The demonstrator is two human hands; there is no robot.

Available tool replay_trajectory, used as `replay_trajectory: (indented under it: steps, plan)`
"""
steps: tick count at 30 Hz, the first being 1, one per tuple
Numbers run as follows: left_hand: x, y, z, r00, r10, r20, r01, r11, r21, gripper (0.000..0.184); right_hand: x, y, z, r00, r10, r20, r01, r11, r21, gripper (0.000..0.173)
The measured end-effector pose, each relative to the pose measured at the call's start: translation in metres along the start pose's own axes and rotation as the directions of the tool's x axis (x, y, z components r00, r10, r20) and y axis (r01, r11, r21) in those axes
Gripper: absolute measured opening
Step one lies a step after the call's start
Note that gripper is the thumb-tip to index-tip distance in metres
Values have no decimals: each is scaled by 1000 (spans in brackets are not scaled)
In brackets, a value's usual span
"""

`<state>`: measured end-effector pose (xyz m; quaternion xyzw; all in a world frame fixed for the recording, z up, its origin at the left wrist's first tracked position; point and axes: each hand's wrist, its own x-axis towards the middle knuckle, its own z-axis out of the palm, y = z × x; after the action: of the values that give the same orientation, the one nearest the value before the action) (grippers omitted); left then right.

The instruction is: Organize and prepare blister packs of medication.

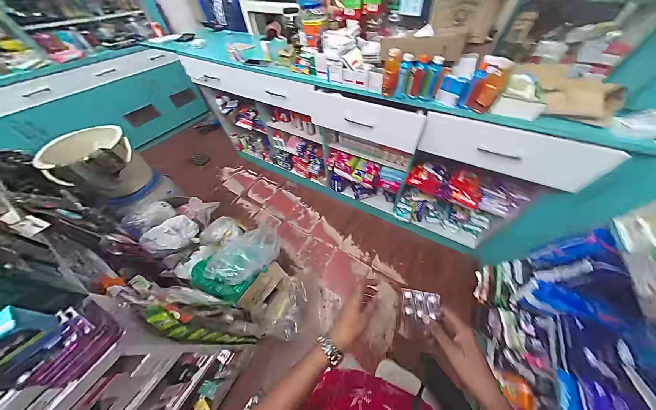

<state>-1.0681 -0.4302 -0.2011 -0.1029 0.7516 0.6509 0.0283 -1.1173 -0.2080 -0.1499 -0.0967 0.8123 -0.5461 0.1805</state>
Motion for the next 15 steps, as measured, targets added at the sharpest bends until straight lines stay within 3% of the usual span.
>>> replay_trajectory:
  steps: [2, 4, 7, 9, 11, 15]
  plan:
    - [44, -16, -64, 958, -46, -283, 37, 999, -40, 44, 95, -40, 13, 991, -103, 83, 114, 982, -153, 30]
    - [81, -42, -133, 869, -96, -486, 90, 995, -35, 43, 183, -75, 36, 971, -167, 171, 209, 941, -265, 32]
    - [142, -77, -236, 753, -154, -640, 211, 977, 13, 42, 296, -108, 87, 919, -266, 292, 342, 905, -253, 31]
    - [202, -92, -310, 726, -158, -669, 271, 960, 68, 43, 365, -122, 128, 900, -270, 342, 356, 909, -218, 30]
    - [280, -81, -387, 739, -119, -663, 300, 940, 165, 43, 433, -139, 173, 909, -258, 326, 331, 924, -191, 28]
    - [455, -32, -531, 900, -1, -437, 257, 809, 528, 45, 543, -176, 249, 938, -267, 222, 319, 915, -245, 29]
